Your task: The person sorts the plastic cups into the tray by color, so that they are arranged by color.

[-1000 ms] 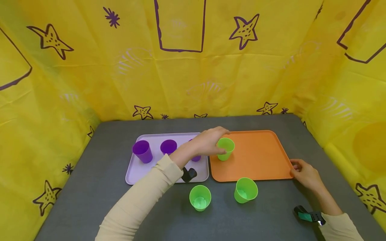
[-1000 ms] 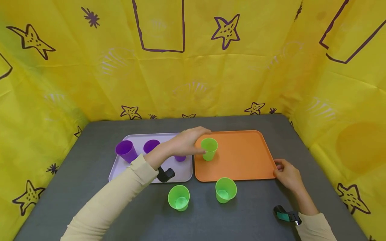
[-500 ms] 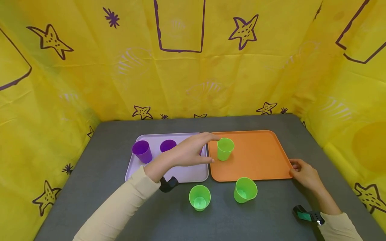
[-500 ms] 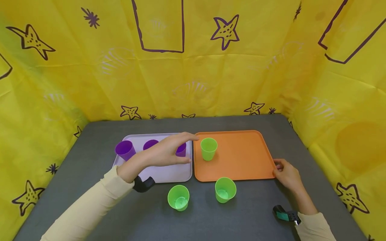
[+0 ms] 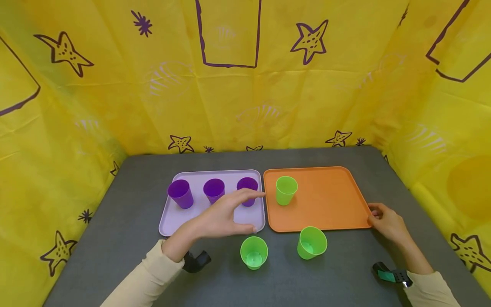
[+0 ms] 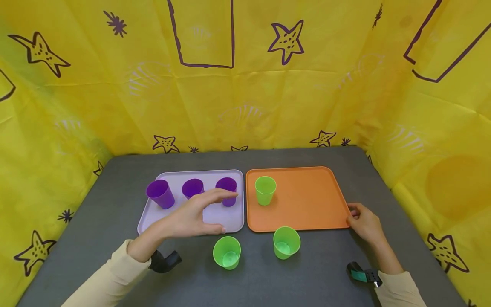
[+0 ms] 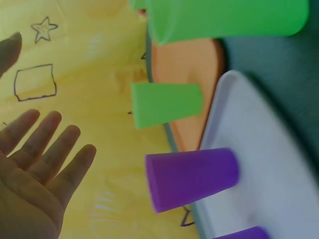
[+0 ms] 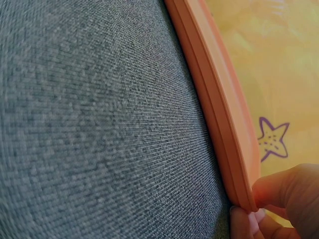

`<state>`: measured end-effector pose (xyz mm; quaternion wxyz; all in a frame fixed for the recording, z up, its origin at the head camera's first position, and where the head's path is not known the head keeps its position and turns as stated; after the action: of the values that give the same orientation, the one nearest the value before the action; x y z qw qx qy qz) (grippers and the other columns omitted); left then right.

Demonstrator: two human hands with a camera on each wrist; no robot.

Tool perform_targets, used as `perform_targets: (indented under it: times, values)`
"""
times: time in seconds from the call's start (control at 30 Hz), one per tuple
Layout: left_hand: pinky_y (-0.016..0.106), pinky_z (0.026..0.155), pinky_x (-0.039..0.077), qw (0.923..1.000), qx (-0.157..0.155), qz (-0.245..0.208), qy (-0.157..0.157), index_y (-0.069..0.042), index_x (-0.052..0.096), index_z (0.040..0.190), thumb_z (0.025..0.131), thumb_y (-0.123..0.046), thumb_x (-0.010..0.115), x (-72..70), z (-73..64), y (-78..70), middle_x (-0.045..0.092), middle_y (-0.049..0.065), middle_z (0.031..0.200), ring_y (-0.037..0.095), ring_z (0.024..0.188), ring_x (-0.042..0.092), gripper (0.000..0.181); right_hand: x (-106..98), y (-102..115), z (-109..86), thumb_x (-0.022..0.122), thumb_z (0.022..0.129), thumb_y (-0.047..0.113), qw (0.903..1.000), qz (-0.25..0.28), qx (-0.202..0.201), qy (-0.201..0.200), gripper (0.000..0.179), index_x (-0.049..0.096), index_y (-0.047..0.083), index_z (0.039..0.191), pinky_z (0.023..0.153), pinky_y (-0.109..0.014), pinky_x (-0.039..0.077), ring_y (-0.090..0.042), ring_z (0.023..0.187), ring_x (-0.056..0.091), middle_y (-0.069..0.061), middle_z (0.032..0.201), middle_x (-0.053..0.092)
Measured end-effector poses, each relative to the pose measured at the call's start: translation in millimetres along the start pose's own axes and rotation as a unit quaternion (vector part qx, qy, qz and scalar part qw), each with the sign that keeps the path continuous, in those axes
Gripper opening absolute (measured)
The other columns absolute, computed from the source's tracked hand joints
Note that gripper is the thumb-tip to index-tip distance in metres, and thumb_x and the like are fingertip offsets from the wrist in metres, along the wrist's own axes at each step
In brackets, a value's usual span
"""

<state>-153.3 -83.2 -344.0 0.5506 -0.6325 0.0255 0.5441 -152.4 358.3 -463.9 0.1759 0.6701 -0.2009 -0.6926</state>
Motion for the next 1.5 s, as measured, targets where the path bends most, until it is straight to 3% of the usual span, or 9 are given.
perform_targets:
  times: [0.27, 0.5, 0.63, 0.93, 1.27, 1.5]
  values:
    - [0.032, 0.101, 0.041, 0.9989, 0.000, -0.047, 0.000, -0.027, 0.039, 0.137, 0.070, -0.032, 0.079, 26.0, -27.6, 15.1, 0.046, -0.009, 0.136, 0.009, 0.122, 0.044, 0.078, 0.9, -0.5, -0.1, 0.056, 0.082, 0.013, 1.0000, 0.001, 0.004, 0.000, 0.039, 0.053, -0.008, 0.115, 0.061, -0.029, 0.045, -0.024, 0.076, 0.057, -0.014, 0.086, 0.061]
    - [0.034, 0.100, 0.042, 0.9959, 0.051, -0.075, 0.005, -0.017, 0.039, 0.138, 0.068, -0.031, 0.080, 47.2, -43.8, 24.4, 0.047, -0.004, 0.135, 0.014, 0.123, 0.045, 0.082, 1.0, -1.0, 0.2, 0.055, 0.080, 0.011, 0.9998, 0.002, -0.005, -0.017, 0.037, 0.054, -0.008, 0.112, 0.059, -0.028, 0.044, -0.022, 0.072, 0.057, -0.012, 0.083, 0.061]
    - [0.033, 0.101, 0.040, 0.9952, 0.042, -0.086, 0.017, -0.015, 0.038, 0.138, 0.066, -0.026, 0.082, 58.6, -50.5, 29.8, 0.047, 0.001, 0.136, 0.015, 0.124, 0.045, 0.085, 1.7, -1.1, -0.1, 0.054, 0.081, 0.011, 0.9999, 0.001, -0.003, -0.013, 0.038, 0.053, -0.009, 0.113, 0.059, -0.029, 0.045, -0.024, 0.074, 0.058, -0.012, 0.084, 0.061]
    - [0.030, 0.104, 0.037, 0.9959, 0.018, -0.087, 0.018, -0.019, 0.038, 0.139, 0.069, -0.034, 0.080, 76.9, -55.6, 38.6, 0.049, -0.002, 0.134, 0.011, 0.123, 0.046, 0.083, 0.7, 0.7, -0.5, 0.056, 0.082, 0.011, 0.9999, -0.003, -0.004, -0.012, 0.037, 0.053, -0.009, 0.113, 0.060, -0.030, 0.045, -0.025, 0.074, 0.058, -0.014, 0.085, 0.061]
    - [0.029, 0.101, 0.039, 0.9945, -0.015, -0.103, 0.014, -0.021, 0.047, 0.131, 0.069, -0.033, 0.080, 82.1, -54.0, 40.4, 0.057, -0.010, 0.123, 0.009, 0.116, 0.051, 0.071, 1.1, 1.8, -1.7, 0.055, 0.083, 0.011, 0.9999, -0.002, -0.002, -0.010, 0.038, 0.053, -0.010, 0.114, 0.062, -0.032, 0.046, -0.027, 0.077, 0.059, -0.015, 0.086, 0.061]
    - [0.028, 0.099, 0.041, 0.9948, -0.014, -0.100, 0.008, -0.017, 0.050, 0.129, 0.068, -0.032, 0.080, 83.0, -53.6, 40.9, 0.058, -0.011, 0.120, 0.007, 0.113, 0.052, 0.070, 1.9, 1.5, -2.0, 0.055, 0.083, 0.012, 0.9999, 0.001, -0.002, -0.014, 0.037, 0.053, -0.009, 0.114, 0.063, -0.032, 0.046, -0.027, 0.077, 0.059, -0.014, 0.086, 0.061]
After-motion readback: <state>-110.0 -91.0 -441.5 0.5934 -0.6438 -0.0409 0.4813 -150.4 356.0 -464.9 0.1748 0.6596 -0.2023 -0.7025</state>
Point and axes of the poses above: each hand's wrist, its own z-axis towards the middle knuckle, its own x-axis out of the palm, y = z × x, the point moved 3 cm from there along z, towards the middle knuckle
